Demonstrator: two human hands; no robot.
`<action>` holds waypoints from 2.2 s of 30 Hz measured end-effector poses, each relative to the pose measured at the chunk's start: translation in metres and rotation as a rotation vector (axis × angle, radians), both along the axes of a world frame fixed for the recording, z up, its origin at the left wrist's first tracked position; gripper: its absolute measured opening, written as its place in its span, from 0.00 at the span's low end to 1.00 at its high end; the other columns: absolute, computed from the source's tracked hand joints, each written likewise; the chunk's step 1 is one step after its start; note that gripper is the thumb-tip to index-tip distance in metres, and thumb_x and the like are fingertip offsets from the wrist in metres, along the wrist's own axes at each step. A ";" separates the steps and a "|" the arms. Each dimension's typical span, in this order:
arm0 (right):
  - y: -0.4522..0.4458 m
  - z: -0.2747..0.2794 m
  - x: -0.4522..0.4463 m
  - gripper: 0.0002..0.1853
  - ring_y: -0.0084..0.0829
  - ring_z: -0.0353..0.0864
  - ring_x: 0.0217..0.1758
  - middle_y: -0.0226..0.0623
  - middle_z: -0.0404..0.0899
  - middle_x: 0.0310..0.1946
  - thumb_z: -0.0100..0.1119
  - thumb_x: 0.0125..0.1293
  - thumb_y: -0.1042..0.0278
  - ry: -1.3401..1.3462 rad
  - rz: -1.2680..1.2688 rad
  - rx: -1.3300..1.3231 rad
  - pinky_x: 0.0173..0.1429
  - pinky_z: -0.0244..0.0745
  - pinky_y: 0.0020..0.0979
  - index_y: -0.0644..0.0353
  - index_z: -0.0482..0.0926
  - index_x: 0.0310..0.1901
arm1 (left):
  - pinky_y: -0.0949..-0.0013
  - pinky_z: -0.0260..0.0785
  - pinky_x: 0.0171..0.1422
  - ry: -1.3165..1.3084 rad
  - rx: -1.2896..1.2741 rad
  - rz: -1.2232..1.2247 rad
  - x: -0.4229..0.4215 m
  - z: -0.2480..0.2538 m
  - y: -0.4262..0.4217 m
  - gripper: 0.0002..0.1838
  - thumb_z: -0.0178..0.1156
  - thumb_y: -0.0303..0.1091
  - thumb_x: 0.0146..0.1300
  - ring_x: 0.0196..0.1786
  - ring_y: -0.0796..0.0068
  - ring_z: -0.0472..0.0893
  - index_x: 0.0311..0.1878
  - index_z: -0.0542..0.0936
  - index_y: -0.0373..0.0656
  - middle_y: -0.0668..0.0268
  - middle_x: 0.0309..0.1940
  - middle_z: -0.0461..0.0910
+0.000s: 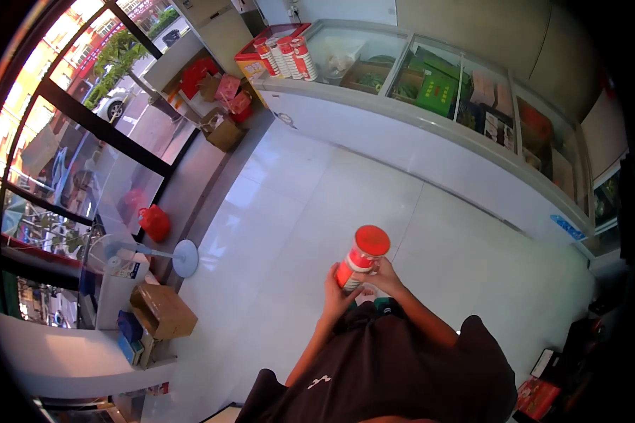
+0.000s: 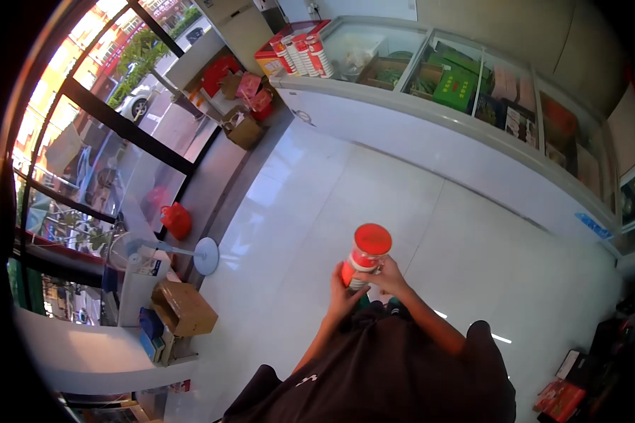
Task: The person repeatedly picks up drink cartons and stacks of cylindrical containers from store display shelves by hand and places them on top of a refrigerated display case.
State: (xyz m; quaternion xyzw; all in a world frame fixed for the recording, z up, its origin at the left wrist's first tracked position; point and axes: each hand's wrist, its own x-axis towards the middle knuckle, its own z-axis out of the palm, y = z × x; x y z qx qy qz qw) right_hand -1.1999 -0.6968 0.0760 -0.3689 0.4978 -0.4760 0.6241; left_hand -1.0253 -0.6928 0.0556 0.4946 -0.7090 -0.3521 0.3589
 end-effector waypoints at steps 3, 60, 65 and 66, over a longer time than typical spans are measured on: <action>-0.069 0.006 -0.014 0.33 0.26 0.78 0.49 0.36 0.77 0.48 0.75 0.45 0.69 -0.001 -0.005 -0.158 0.53 0.74 0.28 0.63 0.69 0.54 | 0.56 0.59 0.63 0.077 0.074 -0.022 -0.017 -0.012 -0.068 0.48 0.74 0.38 0.44 0.60 0.49 0.66 0.64 0.56 0.32 0.46 0.57 0.64; -0.802 -0.106 -0.188 0.21 0.27 0.72 0.37 0.33 0.73 0.40 0.58 0.60 0.68 0.451 0.445 0.180 0.38 0.70 0.29 0.58 0.69 0.55 | 0.55 0.68 0.46 0.150 0.429 0.968 -0.194 -0.127 -0.641 0.15 0.56 0.38 0.54 0.42 0.51 0.75 0.41 0.71 0.40 0.52 0.37 0.74; -0.706 -0.095 -0.071 0.22 0.30 0.76 0.38 0.37 0.75 0.42 0.56 0.61 0.61 0.463 1.223 0.346 0.39 0.72 0.29 0.58 0.70 0.56 | 0.54 0.69 0.47 0.316 0.413 1.470 -0.184 -0.194 -0.461 0.16 0.58 0.40 0.53 0.44 0.49 0.76 0.39 0.74 0.37 0.48 0.36 0.77; -0.679 -0.100 -0.046 0.23 0.30 0.77 0.37 0.38 0.76 0.41 0.56 0.62 0.59 0.544 1.420 0.282 0.38 0.73 0.29 0.60 0.70 0.56 | 0.54 0.69 0.47 0.364 0.448 1.618 -0.191 -0.208 -0.420 0.16 0.58 0.40 0.53 0.45 0.49 0.76 0.39 0.75 0.37 0.48 0.37 0.77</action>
